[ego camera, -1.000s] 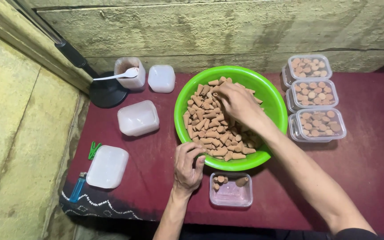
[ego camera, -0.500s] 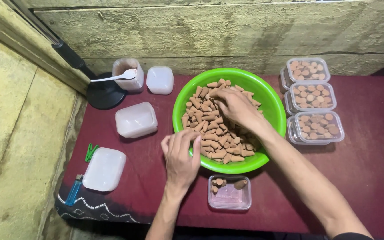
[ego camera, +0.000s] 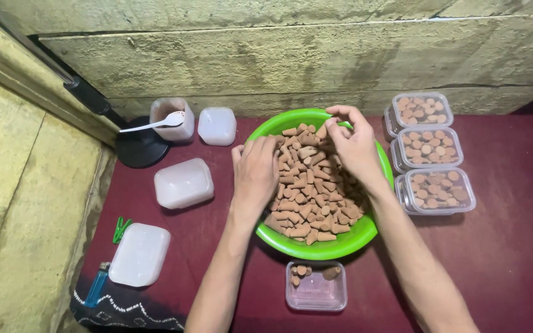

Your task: Pack incense cones from a large bowl into small plastic containers

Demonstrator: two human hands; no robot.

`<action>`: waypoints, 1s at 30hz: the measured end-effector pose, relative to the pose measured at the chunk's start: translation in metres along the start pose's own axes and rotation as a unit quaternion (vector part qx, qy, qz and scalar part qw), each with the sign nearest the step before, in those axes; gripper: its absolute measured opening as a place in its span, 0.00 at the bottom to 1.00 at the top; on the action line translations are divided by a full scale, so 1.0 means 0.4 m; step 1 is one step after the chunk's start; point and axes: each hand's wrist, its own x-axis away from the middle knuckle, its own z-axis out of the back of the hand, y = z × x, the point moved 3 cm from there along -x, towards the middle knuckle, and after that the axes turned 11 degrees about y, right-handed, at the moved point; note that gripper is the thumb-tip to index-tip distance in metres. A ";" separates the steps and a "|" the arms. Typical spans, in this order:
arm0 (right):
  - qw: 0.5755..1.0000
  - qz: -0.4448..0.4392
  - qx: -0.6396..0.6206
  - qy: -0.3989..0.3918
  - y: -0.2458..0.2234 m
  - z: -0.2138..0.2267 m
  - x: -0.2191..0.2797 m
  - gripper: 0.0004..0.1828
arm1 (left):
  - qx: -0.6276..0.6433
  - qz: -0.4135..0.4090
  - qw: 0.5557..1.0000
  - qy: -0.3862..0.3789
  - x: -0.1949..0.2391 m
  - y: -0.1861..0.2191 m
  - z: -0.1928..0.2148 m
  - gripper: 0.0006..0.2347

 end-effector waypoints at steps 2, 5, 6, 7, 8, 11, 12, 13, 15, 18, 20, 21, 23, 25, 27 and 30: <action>0.999 -0.017 -0.042 0.001 -0.019 -0.005 -0.008 0.15 | 0.021 0.006 1.000 -0.019 -0.026 0.017 0.007 0.10; 0.996 -0.028 -0.079 -0.007 -0.028 -0.001 -0.020 0.15 | 0.042 0.007 0.997 -0.057 -0.058 0.031 0.009 0.10; 0.997 -0.021 -0.073 -0.017 -0.028 0.002 -0.024 0.15 | 0.043 0.002 0.996 -0.074 -0.067 0.035 0.007 0.09; 0.997 -0.021 -0.073 -0.015 -0.021 0.011 -0.026 0.15 | 0.044 0.001 0.996 -0.075 -0.071 0.034 0.000 0.09; 0.998 -0.030 -0.058 -0.023 -0.014 0.018 -0.029 0.17 | 0.048 -0.001 0.995 -0.087 -0.077 0.034 -0.009 0.09; 0.997 -0.038 -0.060 -0.039 -0.028 0.022 -0.028 0.22 | 0.051 -0.005 0.993 -0.107 -0.089 0.053 -0.014 0.07; 0.995 -0.038 -0.078 -0.047 -0.039 0.020 -0.024 0.24 | 0.051 -0.007 0.992 -0.115 -0.092 0.062 -0.012 0.06; 0.995 -0.038 -0.079 -0.047 -0.038 0.019 -0.027 0.24 | 0.050 -0.007 0.992 -0.115 -0.090 0.059 -0.022 0.06; 0.998 -0.017 -0.042 -0.053 -0.037 0.022 -0.029 0.24 | 0.048 -0.021 0.987 -0.151 -0.082 0.057 -0.049 0.08; 0.999 0.007 -0.008 -0.043 -0.073 0.040 -0.025 0.22 | 0.055 -0.045 0.983 -0.167 -0.098 0.099 -0.033 0.08; 0.998 0.020 0.027 -0.050 -0.094 0.061 -0.023 0.23 | 0.052 -0.057 0.982 -0.174 -0.105 0.128 -0.028 0.09; 0.996 0.033 0.061 -0.057 -0.105 0.070 -0.021 0.23 | 0.048 -0.069 0.980 -0.181 -0.108 0.143 -0.025 0.11; 0.995 0.020 0.072 -0.059 -0.107 0.079 -0.023 0.24 | 0.031 -0.088 0.978 -0.189 -0.094 0.143 -0.071 0.11; 0.995 0.006 0.082 -0.060 -0.105 0.091 -0.024 0.25 | 0.015 -0.108 0.974 -0.198 -0.085 0.148 -0.112 0.11; 0.995 0.005 0.083 -0.060 -0.104 0.103 -0.024 0.25 | 0.010 -0.142 0.968 -0.206 -0.077 0.160 -0.144 0.10; 0.994 0.002 0.080 -0.072 -0.114 0.097 -0.022 0.27 | 0.011 -0.167 0.971 -0.168 -0.083 0.186 -0.129 0.08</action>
